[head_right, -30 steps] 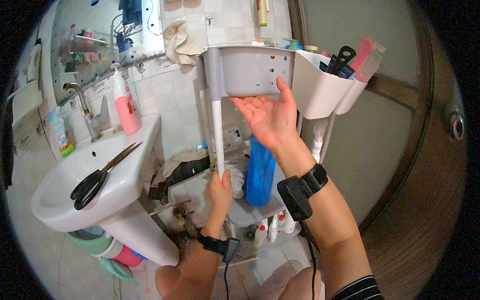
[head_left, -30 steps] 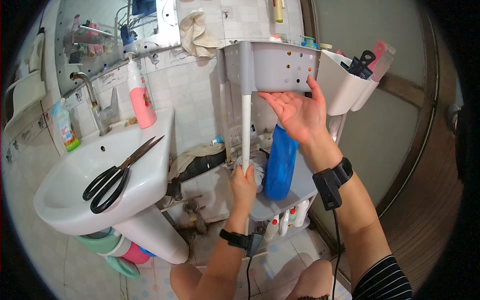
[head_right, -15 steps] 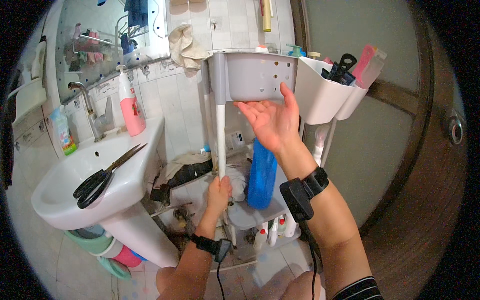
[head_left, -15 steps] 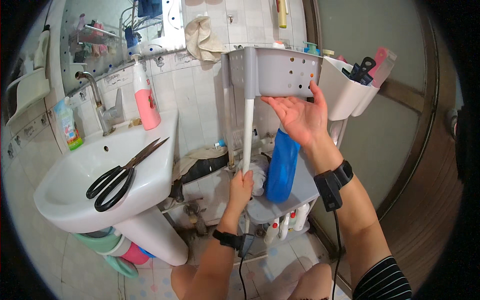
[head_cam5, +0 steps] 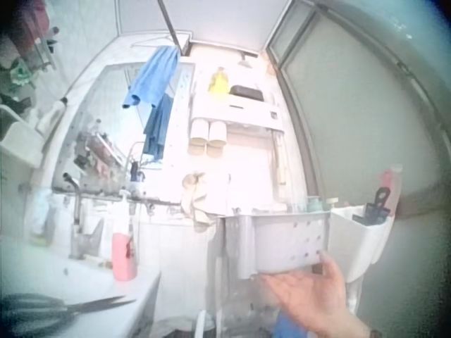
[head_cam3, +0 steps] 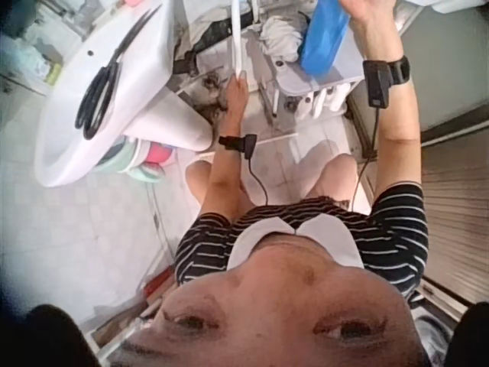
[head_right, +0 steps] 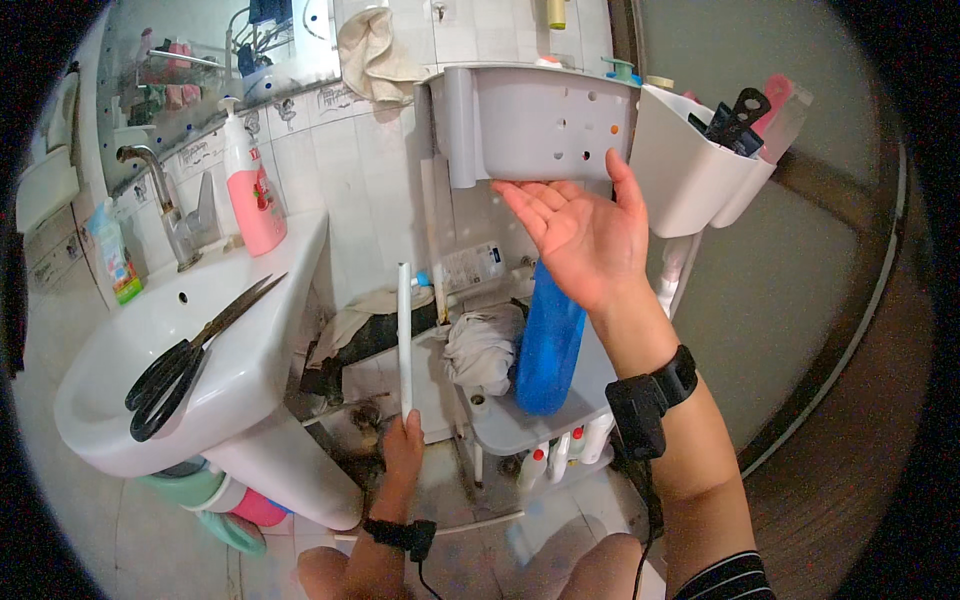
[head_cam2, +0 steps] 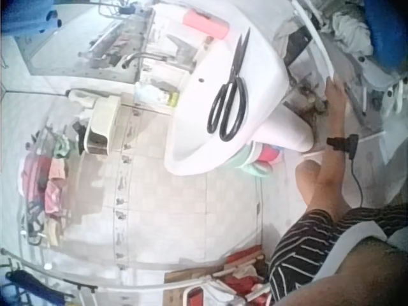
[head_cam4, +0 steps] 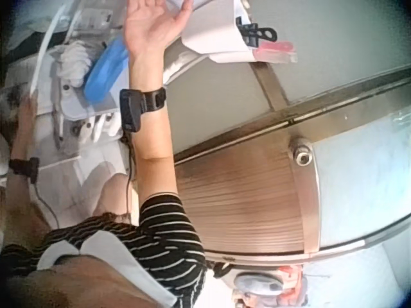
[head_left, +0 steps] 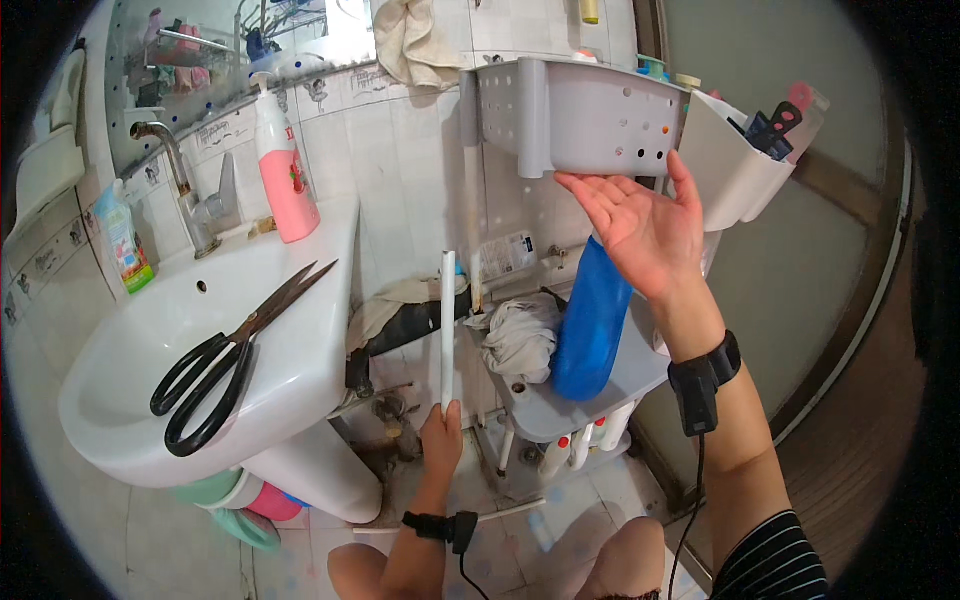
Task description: Assembling and modifying a plastic storage shelf in a bathroom, including cutting tubes to size.
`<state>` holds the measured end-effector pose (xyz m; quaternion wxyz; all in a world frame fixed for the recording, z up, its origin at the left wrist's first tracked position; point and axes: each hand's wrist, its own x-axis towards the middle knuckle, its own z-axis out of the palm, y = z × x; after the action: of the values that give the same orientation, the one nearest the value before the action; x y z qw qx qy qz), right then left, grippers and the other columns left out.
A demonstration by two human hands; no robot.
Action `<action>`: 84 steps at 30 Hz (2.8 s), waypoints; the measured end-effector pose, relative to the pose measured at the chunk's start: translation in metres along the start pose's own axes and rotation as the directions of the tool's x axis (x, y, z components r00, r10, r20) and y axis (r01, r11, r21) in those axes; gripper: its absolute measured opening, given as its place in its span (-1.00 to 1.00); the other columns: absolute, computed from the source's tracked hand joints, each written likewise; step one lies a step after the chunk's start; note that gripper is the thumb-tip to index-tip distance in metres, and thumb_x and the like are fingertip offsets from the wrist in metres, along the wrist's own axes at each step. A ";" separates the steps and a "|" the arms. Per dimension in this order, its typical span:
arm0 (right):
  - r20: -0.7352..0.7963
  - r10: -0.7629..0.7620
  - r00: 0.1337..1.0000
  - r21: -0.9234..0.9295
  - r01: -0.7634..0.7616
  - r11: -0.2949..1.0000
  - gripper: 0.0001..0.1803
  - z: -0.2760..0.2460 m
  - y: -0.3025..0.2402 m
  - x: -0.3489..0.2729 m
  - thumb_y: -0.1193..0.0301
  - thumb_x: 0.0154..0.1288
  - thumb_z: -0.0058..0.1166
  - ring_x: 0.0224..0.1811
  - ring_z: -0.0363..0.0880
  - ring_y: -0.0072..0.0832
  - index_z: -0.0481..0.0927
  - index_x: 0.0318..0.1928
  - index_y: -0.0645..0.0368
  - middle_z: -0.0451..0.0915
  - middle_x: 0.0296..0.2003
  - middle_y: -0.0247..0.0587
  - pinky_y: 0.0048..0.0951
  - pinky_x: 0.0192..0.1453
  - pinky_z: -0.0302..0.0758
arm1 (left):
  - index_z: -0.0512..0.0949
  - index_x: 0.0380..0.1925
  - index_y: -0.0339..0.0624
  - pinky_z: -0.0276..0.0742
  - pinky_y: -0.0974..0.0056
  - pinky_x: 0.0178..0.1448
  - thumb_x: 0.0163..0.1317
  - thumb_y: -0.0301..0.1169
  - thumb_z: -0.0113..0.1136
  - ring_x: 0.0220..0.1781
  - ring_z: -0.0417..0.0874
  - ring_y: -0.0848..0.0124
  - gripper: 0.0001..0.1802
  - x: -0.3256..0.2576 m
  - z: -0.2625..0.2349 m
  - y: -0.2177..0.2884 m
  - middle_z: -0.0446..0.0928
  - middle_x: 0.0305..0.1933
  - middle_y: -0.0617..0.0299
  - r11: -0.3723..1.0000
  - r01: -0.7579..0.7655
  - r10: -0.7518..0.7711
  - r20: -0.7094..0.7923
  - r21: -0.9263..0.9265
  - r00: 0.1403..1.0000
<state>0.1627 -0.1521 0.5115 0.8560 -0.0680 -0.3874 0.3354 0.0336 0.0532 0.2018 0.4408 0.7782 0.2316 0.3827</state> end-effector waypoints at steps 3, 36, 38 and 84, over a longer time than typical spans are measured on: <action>0.006 0.015 1.000 -0.010 -0.015 1.000 -0.14 0.001 -0.002 -0.001 0.10 0.25 -0.13 0.33 -0.08 0.19 -0.14 0.18 0.65 -0.08 0.24 0.42 -0.11 0.40 0.04 | 0.34 -0.58 -0.31 0.26 0.25 -0.52 0.30 -0.06 -0.08 -0.66 0.28 0.38 -0.50 0.004 0.003 -0.003 0.27 -0.71 0.14 0.994 -0.006 0.010 0.042 -0.108 0.999; -0.318 -0.025 0.948 -0.388 -0.106 0.916 -0.54 -0.009 -0.011 -0.013 0.21 0.36 -0.16 -0.02 0.51 -0.11 0.26 -0.08 0.47 0.44 -0.09 0.22 -0.40 -0.01 0.58 | 0.30 -0.52 -0.14 0.17 0.42 -0.59 0.34 -0.05 -0.17 -0.65 0.24 0.57 -0.59 0.002 0.008 0.021 0.24 -0.66 0.36 0.869 0.297 -0.165 0.334 -0.395 0.928; -0.320 -0.023 0.947 -0.373 -0.103 0.922 -0.54 -0.011 -0.012 -0.016 0.21 0.35 -0.15 -0.01 0.50 -0.09 0.25 -0.08 0.47 0.44 -0.09 0.23 -0.40 -0.01 0.57 | 0.31 -0.52 -0.15 0.18 0.42 -0.59 0.35 -0.06 -0.17 -0.65 0.25 0.56 -0.59 0.000 0.007 0.024 0.25 -0.66 0.35 0.873 0.296 -0.174 0.320 -0.388 0.931; -0.727 0.058 0.684 -0.642 -0.706 0.299 -0.78 -0.108 0.081 -0.376 0.45 0.15 0.14 -0.18 0.48 -0.59 0.52 -0.19 0.26 0.56 -0.23 -0.31 -0.53 -0.04 0.40 | 0.18 0.21 -0.14 0.10 0.02 0.31 0.17 -0.23 0.00 0.35 0.06 0.13 -0.41 -0.205 0.065 -0.335 0.08 0.32 0.03 0.543 -0.161 -0.638 0.530 0.824 0.559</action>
<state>0.0184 -0.3109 0.1744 0.6346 -0.7088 -0.1908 0.2419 -0.0445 0.0462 -0.1887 0.1460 0.9223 0.2758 -0.2281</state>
